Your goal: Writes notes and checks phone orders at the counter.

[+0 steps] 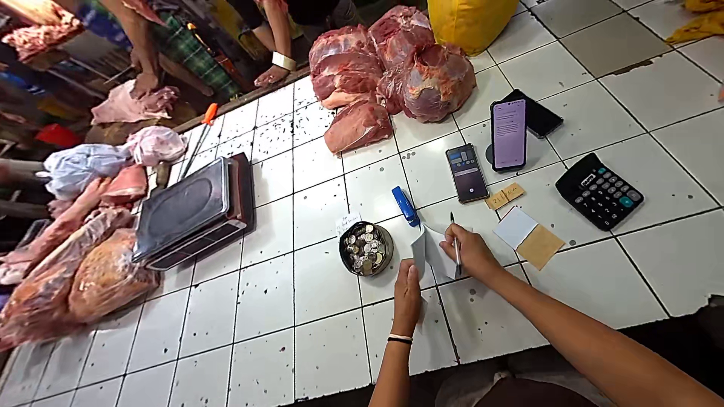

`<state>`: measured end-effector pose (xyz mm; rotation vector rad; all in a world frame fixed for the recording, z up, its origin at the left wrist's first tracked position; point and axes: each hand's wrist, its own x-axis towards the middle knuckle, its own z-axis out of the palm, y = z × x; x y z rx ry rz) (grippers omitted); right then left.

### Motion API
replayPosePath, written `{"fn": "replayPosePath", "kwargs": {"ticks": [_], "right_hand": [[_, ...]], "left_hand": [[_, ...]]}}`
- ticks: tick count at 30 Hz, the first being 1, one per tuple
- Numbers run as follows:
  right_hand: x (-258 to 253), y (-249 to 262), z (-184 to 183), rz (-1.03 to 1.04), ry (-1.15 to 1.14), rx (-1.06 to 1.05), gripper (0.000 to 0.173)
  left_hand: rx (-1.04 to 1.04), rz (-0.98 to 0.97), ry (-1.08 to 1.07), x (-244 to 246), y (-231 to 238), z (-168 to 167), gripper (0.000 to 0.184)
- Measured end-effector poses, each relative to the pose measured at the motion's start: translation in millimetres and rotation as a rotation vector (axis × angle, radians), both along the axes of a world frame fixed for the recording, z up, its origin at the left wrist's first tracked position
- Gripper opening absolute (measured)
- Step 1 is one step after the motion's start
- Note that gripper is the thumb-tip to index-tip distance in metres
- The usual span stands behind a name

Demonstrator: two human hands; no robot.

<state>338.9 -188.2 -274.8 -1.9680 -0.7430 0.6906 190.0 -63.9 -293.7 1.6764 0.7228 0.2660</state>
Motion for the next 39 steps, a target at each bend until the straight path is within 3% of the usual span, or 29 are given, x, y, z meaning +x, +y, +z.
{"fn": "replayPosePath", "kwargs": {"ticks": [2,3,4,6,8,10,11,13,15,18,21,23,25,27,29,31,33,36,39], "right_hand": [[-31,1,5,-0.038,-0.377,0.223,0.018],[-46,3,6,-0.03,-0.516,0.32,0.018],[-60,4,7,0.001,-0.582,0.38,0.019],[-82,6,7,0.063,-0.627,0.437,0.021],[-93,7,6,0.087,-0.653,0.451,0.025],[-94,7,12,0.059,-0.591,0.519,0.033],[-89,6,18,0.011,-0.569,0.567,0.033],[-73,2,31,-0.124,-0.578,0.629,0.029],[-51,-6,46,-0.239,-0.55,0.641,0.031],[-25,-8,65,-0.309,-0.368,0.602,0.052],[-23,4,74,-0.202,-0.262,0.468,0.078],[-32,16,78,-0.148,-0.189,0.425,0.088],[-39,24,77,-0.173,-0.115,0.388,0.093],[-35,26,78,-0.2,0.073,0.355,0.078],[-24,22,86,-0.234,0.413,0.329,0.048],[-9,17,90,-0.305,0.67,0.312,0.044],[6,7,87,-0.32,0.686,0.269,0.034],[18,-2,74,-0.262,0.502,0.154,0.023],[27,-15,61,-0.226,0.29,0.088,0.016]], "left_hand": [[-0.323,0.041,-0.051,2,-3,11,0.094],[-0.47,0.1,-0.087,5,-6,20,0.109],[-0.553,0.17,-0.127,8,-8,29,0.109],[-0.655,0.016,-0.278,9,2,37,0.133],[-0.692,-0.088,-0.422,16,12,37,0.128],[-0.573,-0.096,-0.393,18,19,40,0.111],[-0.409,-0.136,-0.314,17,24,39,0.102],[0.055,-0.252,-0.103,14,38,41,0.075],[0.478,-0.263,-0.015,12,50,43,0.073],[0.848,-0.221,0.015,2,61,50,0.061],[1.144,-0.229,0.021,-7,67,50,0.046],[1.212,-0.229,0.14,-5,64,63,0.055],[1.149,-0.308,0.447,4,57,89,0.069],[1.175,-0.395,0.61,12,60,99,0.084],[1.239,-0.45,0.634,12,67,97,0.091],[1.299,-0.476,0.578,10,73,95,0.09],[1.35,-0.477,0.465,8,76,93,0.086],[1.355,-0.496,0.401,13,73,94,0.089],[1.215,-0.446,0.563,20,61,94,0.087]]}}
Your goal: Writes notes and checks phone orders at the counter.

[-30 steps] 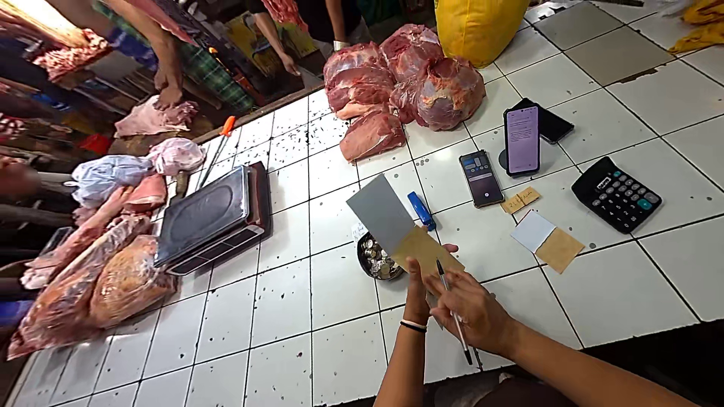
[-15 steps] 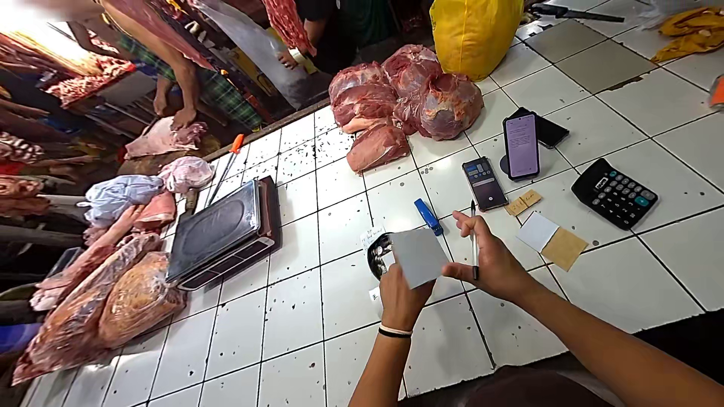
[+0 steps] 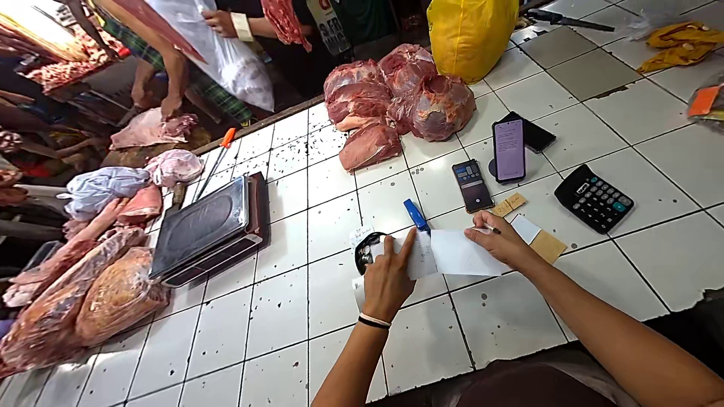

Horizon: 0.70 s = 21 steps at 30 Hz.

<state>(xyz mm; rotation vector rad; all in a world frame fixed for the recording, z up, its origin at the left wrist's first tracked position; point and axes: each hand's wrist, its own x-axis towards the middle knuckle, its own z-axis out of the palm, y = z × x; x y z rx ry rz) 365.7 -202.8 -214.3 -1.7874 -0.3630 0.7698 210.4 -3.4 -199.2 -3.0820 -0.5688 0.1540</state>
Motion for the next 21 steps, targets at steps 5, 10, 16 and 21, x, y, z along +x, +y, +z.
{"fn": "replayPosePath", "kwargs": {"ticks": [5,10,16,21], "right_hand": [[31,-60,-20,-0.318,-0.119,-0.085,0.02],[22,-108,-64,-0.429,-0.234,-0.29,0.021],[5,-132,-118,-0.431,-0.418,-0.337,0.013],[21,-147,-133,-0.226,-0.714,-0.328,0.009]], "left_hand": [[-0.31,0.525,0.135,27,-10,-11,0.108],[-0.513,0.744,0.112,73,-43,-58,0.115],[-0.431,0.672,-0.107,104,-106,-71,0.103],[-0.496,0.299,-0.097,94,-189,-99,0.077]]}}
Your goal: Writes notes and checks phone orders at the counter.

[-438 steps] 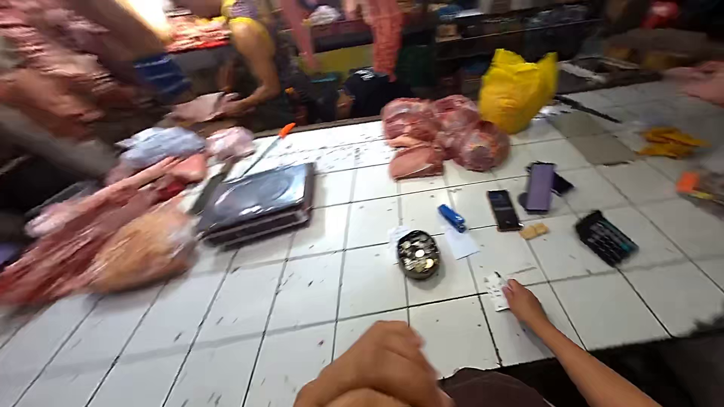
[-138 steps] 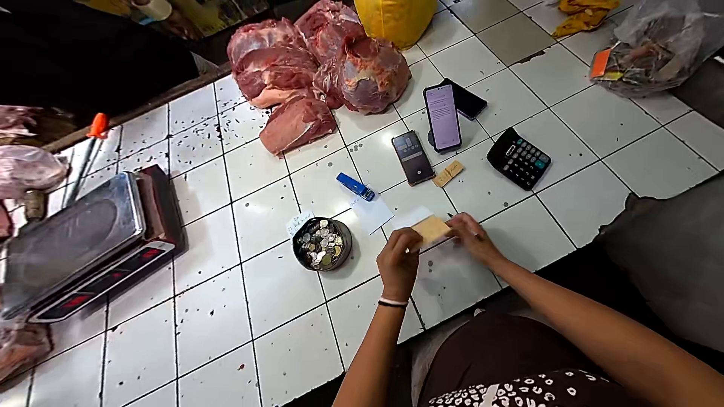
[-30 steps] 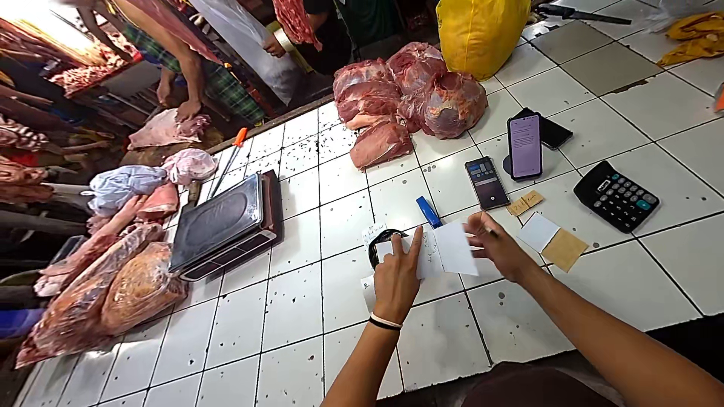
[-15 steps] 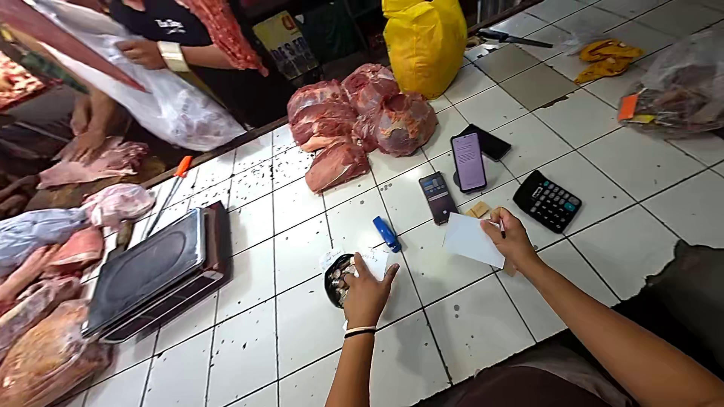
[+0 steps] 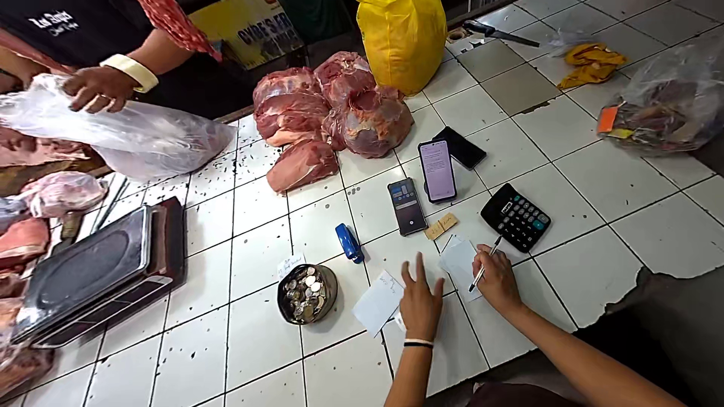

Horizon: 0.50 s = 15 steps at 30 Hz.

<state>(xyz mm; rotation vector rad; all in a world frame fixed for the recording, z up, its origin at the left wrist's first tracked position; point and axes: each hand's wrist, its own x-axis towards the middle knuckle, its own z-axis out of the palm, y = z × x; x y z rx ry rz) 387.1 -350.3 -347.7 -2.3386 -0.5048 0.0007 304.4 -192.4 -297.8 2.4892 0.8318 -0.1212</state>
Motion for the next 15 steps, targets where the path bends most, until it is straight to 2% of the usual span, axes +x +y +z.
{"fn": "replayPosePath", "kwargs": {"ticks": [2,5,8,11,15], "right_hand": [[22,4,7,0.102,-0.013,0.018,0.017],[72,25,32,0.199,0.094,0.009,0.031],[127,52,51,0.121,0.294,0.001,0.046],[158,75,39,-0.001,0.384,0.111,0.064],[167,96,24,-0.028,0.399,0.077,0.091]], "left_hand": [[-0.014,0.016,-0.001,-6,-16,-20,0.073],[0.106,0.108,-0.13,-30,-18,-39,0.066],[0.247,0.176,-0.113,-58,-5,-45,0.053],[0.269,0.228,0.063,-68,9,-46,0.053],[0.174,0.319,0.137,-38,28,-34,0.061]]}}
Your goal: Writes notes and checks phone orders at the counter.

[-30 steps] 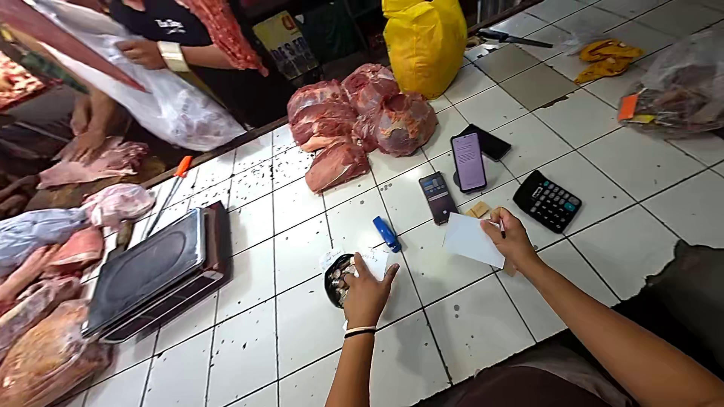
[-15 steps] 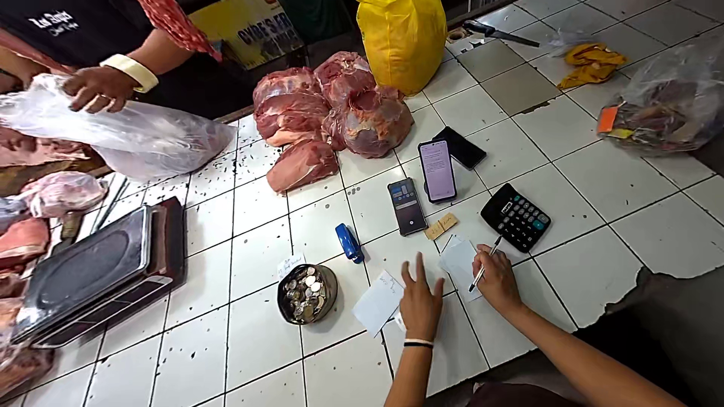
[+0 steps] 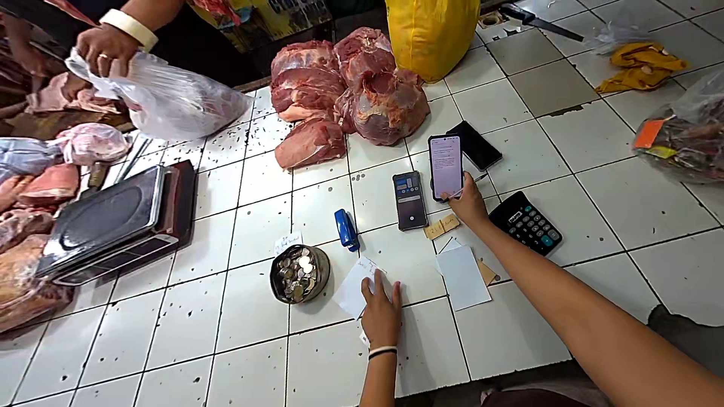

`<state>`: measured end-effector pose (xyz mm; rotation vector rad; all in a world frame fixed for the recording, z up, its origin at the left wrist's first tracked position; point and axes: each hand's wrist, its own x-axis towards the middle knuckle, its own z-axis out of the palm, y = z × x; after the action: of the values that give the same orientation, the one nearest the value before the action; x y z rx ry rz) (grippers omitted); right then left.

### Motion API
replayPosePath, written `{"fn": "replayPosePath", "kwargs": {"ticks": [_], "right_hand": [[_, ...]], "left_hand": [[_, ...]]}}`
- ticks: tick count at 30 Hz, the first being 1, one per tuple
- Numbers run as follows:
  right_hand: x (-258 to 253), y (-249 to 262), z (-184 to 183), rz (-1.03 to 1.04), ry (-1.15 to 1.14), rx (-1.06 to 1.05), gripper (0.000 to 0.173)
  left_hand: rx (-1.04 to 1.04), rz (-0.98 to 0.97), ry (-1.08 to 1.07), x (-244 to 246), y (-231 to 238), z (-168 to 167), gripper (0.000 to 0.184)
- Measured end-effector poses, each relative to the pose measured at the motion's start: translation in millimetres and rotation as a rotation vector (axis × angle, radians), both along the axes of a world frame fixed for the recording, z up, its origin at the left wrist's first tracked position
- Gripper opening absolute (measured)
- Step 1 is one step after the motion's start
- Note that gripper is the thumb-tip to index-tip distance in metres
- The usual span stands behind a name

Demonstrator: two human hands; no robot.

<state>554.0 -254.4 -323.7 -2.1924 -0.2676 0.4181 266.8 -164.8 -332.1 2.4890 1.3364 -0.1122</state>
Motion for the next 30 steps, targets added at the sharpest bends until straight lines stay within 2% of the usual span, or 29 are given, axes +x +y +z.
{"fn": "replayPosePath", "kwargs": {"ticks": [4,7,9,14,19,22,24,30], "right_hand": [[-2,16,-4,-0.053,0.0,-0.026,0.104],[-4,18,-6,-0.069,0.003,0.013,0.107],[-3,15,-11,-0.054,-0.016,0.028,0.106],[-4,11,-17,-0.044,-0.041,0.028,0.101],[-5,13,-13,-0.059,-0.038,0.013,0.096],[-4,9,-16,-0.055,-0.038,0.053,0.097],[-2,5,-18,-0.041,-0.037,0.077,0.095],[-5,-2,-16,-0.007,-0.043,0.097,0.09]], "left_hand": [[-0.125,0.143,-0.092,32,24,14,0.071],[-0.131,0.148,-0.157,39,28,20,0.066],[-0.075,0.079,-0.221,36,21,16,0.056],[-0.076,-0.279,-0.327,31,-20,-3,0.04],[-0.133,-0.576,-0.412,37,-51,-16,0.038],[-0.158,-0.694,-0.329,39,-58,-21,0.042],[-0.153,-0.726,-0.241,41,-60,-21,0.045],[-0.086,-0.62,-0.228,43,-67,-26,0.046]]}}
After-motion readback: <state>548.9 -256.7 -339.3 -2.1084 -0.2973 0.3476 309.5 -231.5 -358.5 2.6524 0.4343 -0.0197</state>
